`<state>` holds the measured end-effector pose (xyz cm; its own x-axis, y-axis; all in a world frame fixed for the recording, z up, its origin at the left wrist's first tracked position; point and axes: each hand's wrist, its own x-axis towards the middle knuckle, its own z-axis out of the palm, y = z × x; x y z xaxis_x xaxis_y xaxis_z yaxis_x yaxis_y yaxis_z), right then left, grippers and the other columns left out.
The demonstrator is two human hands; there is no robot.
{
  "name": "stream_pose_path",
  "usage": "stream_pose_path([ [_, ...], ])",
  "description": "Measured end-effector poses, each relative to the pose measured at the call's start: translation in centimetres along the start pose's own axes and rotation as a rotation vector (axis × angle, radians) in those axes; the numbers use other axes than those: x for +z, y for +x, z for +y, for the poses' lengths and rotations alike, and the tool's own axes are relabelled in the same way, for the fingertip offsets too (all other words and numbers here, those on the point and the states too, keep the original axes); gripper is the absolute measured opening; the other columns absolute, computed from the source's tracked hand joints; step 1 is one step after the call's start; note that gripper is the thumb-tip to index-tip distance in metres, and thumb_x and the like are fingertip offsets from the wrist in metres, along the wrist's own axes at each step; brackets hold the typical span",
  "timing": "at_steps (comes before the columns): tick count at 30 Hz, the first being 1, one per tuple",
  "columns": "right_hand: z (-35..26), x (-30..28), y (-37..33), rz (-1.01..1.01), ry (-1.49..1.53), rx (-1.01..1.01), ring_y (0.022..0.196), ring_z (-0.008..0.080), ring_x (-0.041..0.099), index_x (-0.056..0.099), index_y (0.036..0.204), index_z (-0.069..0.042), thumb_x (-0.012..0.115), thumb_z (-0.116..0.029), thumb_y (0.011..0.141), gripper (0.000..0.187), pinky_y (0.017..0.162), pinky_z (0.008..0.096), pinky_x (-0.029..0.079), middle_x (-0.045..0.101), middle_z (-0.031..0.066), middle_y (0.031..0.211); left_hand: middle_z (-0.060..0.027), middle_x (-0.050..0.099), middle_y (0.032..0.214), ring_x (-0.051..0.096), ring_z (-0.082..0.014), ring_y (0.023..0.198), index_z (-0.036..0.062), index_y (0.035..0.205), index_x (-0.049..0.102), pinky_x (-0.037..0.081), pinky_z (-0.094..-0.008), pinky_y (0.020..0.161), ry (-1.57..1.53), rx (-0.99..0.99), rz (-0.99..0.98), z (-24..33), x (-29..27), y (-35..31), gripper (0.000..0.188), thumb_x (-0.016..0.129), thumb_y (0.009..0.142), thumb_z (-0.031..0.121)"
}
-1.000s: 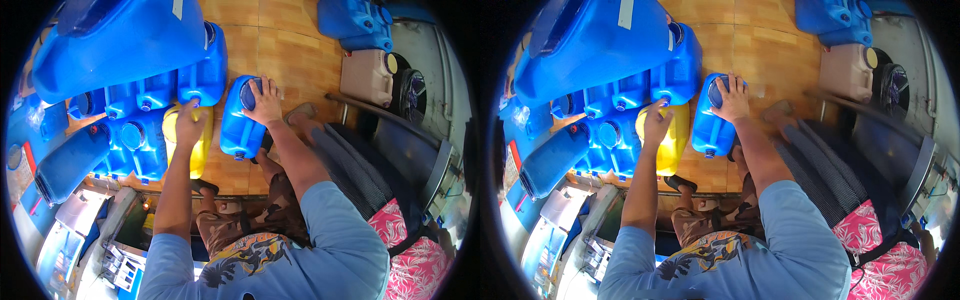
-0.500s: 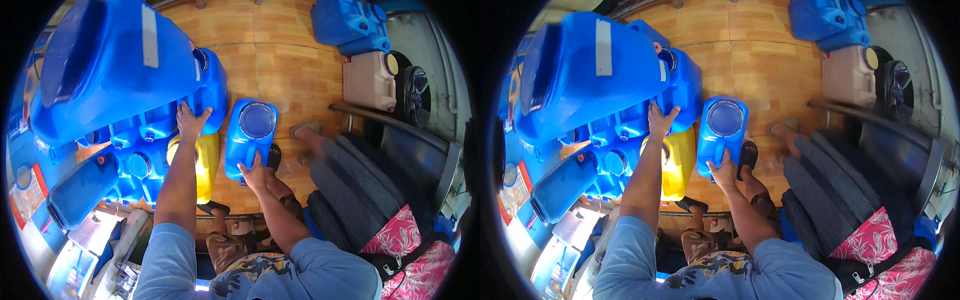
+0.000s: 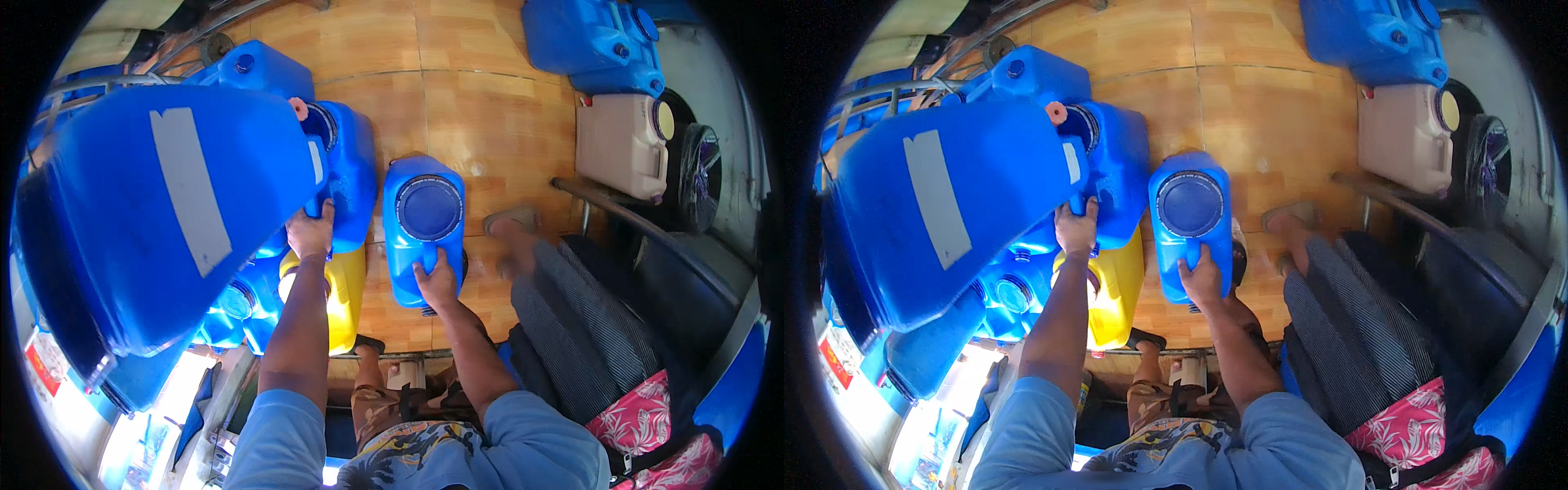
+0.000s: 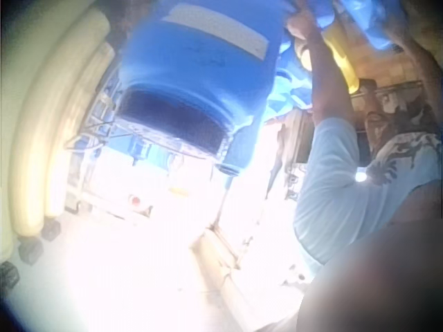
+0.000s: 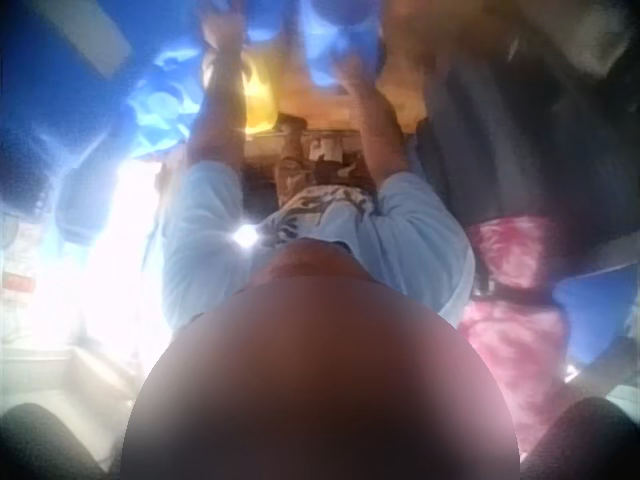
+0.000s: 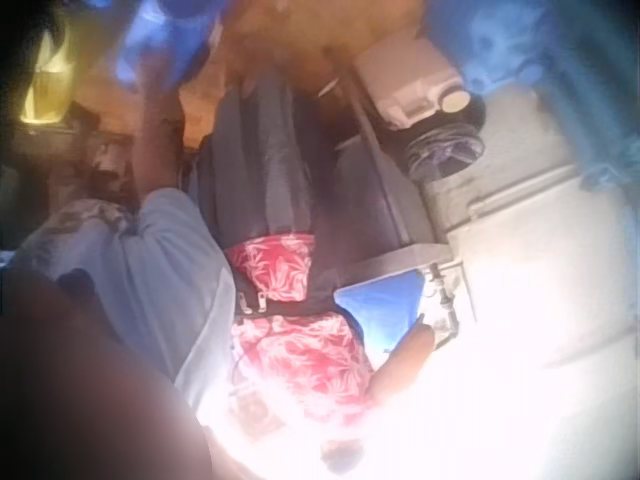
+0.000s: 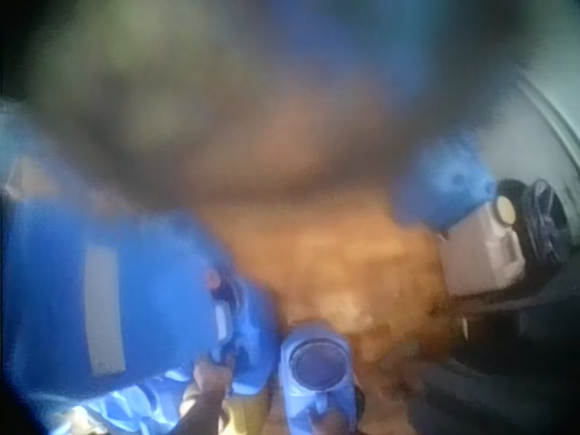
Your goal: The person fills several blue plastic jerrycans with water from a dispenser tap, then seals each with a cap and applies a heat-seal using a handheld device. The person moves the filled jerrycans to the floor and repeats the process for additional containers.
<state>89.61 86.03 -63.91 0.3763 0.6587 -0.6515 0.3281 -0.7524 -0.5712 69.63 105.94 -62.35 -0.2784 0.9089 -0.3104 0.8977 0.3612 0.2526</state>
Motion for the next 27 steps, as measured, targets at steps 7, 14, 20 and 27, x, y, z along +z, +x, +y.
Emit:
stream_pose_path([
  [7, -6.2, -4.6, 9.7, 0.068, -0.020, -0.116, 0.106, 0.0486, 0.065, 0.050, 0.136, 0.004, 0.074, -0.030, 0.087, 0.064, 0.091, 0.0531, 0.052, 0.067, 0.0324, 0.113, -0.0289, 0.058, 0.136, 0.056, -0.0468, 0.124, 0.0048, 0.135, 0.060, 0.049, -0.0514, 0.101, 0.009, -0.055, -0.105, 1.2, -1.3, 0.3, 0.073, 0.073, 0.083, 0.055],
  [14, -17.7, -8.3, 23.1, 0.043, -0.187, -0.322, 0.112, 0.0486, 0.063, 0.051, 0.138, 0.007, 0.074, -0.031, 0.086, 0.069, 0.098, 0.0520, 0.051, 0.065, 0.0333, 0.120, -0.0280, 0.060, 0.136, 0.056, -0.0464, 0.125, 0.0022, 0.137, 0.058, 0.041, -0.0498, 0.110, -0.206, -0.068, -0.280, 0.6, -1.1, 0.4, 0.082, 0.063, 0.086, 0.066],
  [20, -29.0, -7.2, 32.5, 0.009, -0.304, -0.415, 0.119, 0.0447, 0.061, 0.053, 0.137, 0.006, 0.075, -0.034, 0.084, 0.069, 0.102, 0.0496, 0.050, 0.062, 0.0318, 0.128, -0.0271, 0.056, 0.142, 0.052, -0.0452, 0.132, 0.0030, 0.141, 0.056, 0.039, -0.0491, 0.113, -0.248, -0.054, -0.265, -2.2, 1.6, 0.7, 0.077, 0.063, 0.090, 0.061],
  [27, -40.3, -1.3, 38.4, 0.053, -0.168, -0.302, 0.122, 0.0419, 0.061, 0.055, 0.134, 0.006, 0.076, -0.038, 0.084, 0.070, 0.104, 0.0471, 0.050, 0.063, 0.0294, 0.130, -0.0263, 0.055, 0.143, 0.051, -0.0438, 0.133, 0.0042, 0.142, 0.055, 0.039, -0.0487, 0.113, -0.215, -0.118, -0.341, -2.4, -0.8, -1.2, 0.080, 0.064, 0.088, 0.063],
])
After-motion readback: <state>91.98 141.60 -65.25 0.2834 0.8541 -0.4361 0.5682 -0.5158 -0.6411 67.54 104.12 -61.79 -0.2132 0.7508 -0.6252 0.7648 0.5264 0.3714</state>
